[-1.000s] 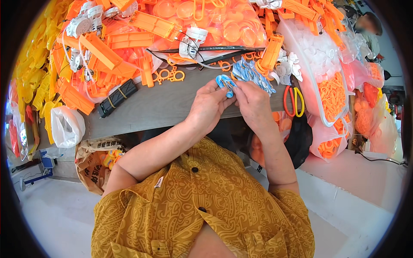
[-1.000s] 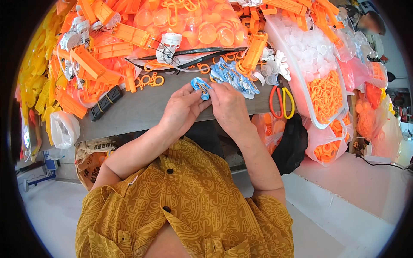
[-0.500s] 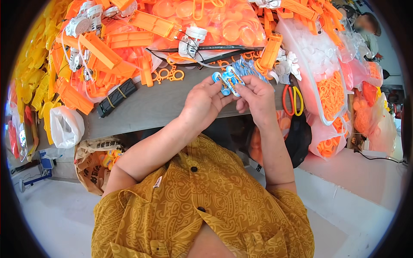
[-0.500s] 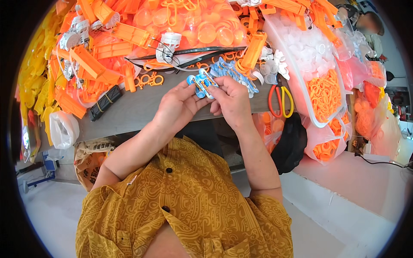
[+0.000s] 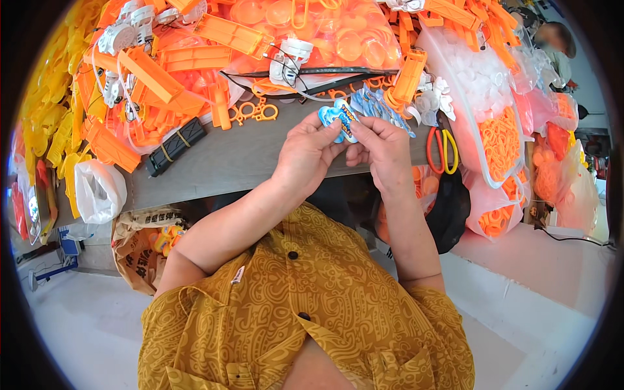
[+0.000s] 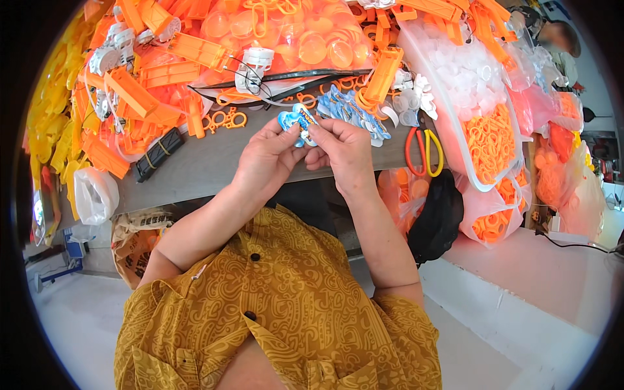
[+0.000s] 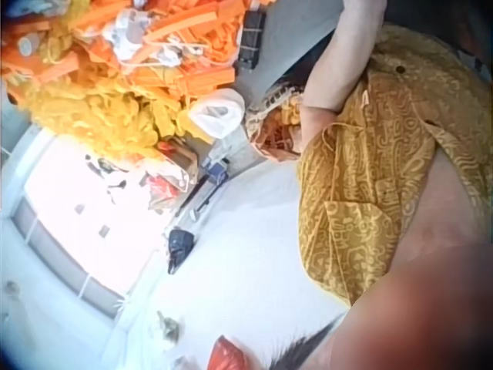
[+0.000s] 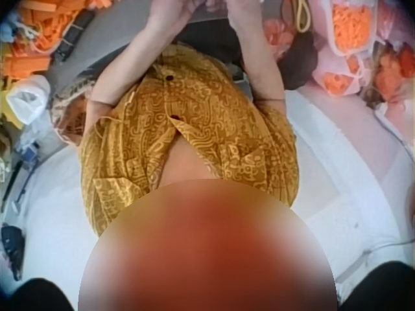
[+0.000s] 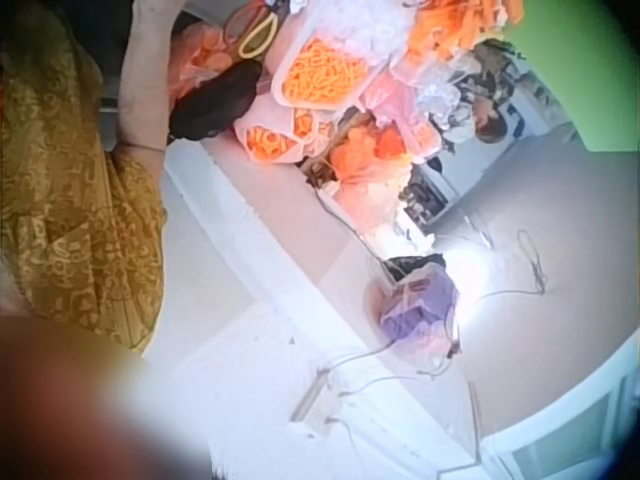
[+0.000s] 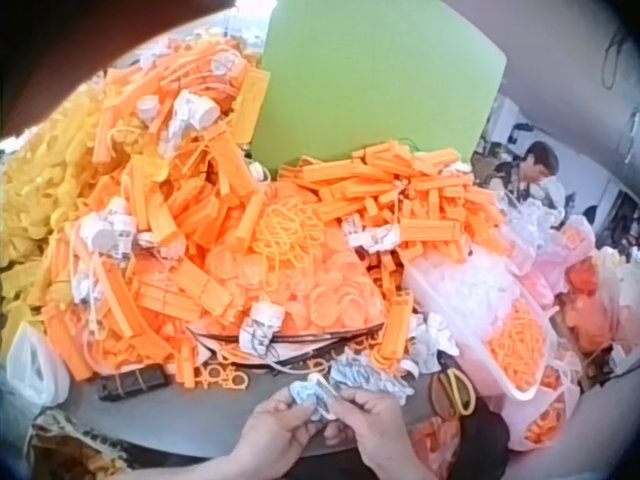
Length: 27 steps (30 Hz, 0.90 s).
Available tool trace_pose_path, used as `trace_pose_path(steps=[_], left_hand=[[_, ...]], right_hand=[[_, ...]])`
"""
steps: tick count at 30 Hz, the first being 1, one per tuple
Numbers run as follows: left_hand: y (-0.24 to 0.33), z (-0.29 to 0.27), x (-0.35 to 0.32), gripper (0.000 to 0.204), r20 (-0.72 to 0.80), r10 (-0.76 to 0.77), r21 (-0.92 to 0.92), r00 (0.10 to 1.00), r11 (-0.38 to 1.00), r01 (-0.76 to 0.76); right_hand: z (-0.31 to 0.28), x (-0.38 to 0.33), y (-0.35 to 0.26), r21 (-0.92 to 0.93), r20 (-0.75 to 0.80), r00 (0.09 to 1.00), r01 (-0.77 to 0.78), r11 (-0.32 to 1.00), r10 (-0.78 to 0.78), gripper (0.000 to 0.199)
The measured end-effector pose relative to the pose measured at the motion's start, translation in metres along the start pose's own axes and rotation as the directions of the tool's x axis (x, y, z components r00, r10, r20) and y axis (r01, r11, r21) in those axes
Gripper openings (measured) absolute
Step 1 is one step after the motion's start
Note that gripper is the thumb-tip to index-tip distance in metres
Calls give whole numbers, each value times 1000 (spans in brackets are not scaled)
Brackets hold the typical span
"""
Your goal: Assembling and decorating a yellow plastic toy gun with stickers on a cluttered workbench.
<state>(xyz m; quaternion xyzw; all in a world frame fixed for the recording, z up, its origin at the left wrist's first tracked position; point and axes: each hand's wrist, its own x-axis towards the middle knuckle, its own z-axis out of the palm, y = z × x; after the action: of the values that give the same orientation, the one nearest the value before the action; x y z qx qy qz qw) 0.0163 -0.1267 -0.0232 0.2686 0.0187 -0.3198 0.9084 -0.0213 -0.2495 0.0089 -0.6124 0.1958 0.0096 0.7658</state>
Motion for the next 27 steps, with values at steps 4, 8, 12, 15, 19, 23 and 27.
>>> trace_pose_path(steps=[4,8,12,15,19,23,27], left_hand=[[-2,4,-3,13,-41,20,-12,999,1000,-21],[-2,3,-4,15,-61,37,10,997,999,-37],[0,4,-5,16,-60,35,72,998,997,-30],[7,9,-4,20,-59,17,23,998,1000,-15],[32,3,-5,23,-36,-195,223,980,955,198],[45,-4,-1,21,33,-375,538,927,788,299],[51,3,-2,22,36,-447,635,894,701,325]], right_hand=[[0,-1,2,-109,-7,1000,9,994,-10,17],[4,-3,-2,-329,26,999,51,943,-45,15],[5,-5,-3,-477,29,996,84,875,-80,15],[-3,-2,-8,-500,15,986,153,852,-169,16],[-22,-1,-31,-508,82,987,161,846,-138,13],[-23,1,-49,-692,624,770,625,362,-136,9],[-8,3,-55,-686,727,685,727,-26,-49,10]])
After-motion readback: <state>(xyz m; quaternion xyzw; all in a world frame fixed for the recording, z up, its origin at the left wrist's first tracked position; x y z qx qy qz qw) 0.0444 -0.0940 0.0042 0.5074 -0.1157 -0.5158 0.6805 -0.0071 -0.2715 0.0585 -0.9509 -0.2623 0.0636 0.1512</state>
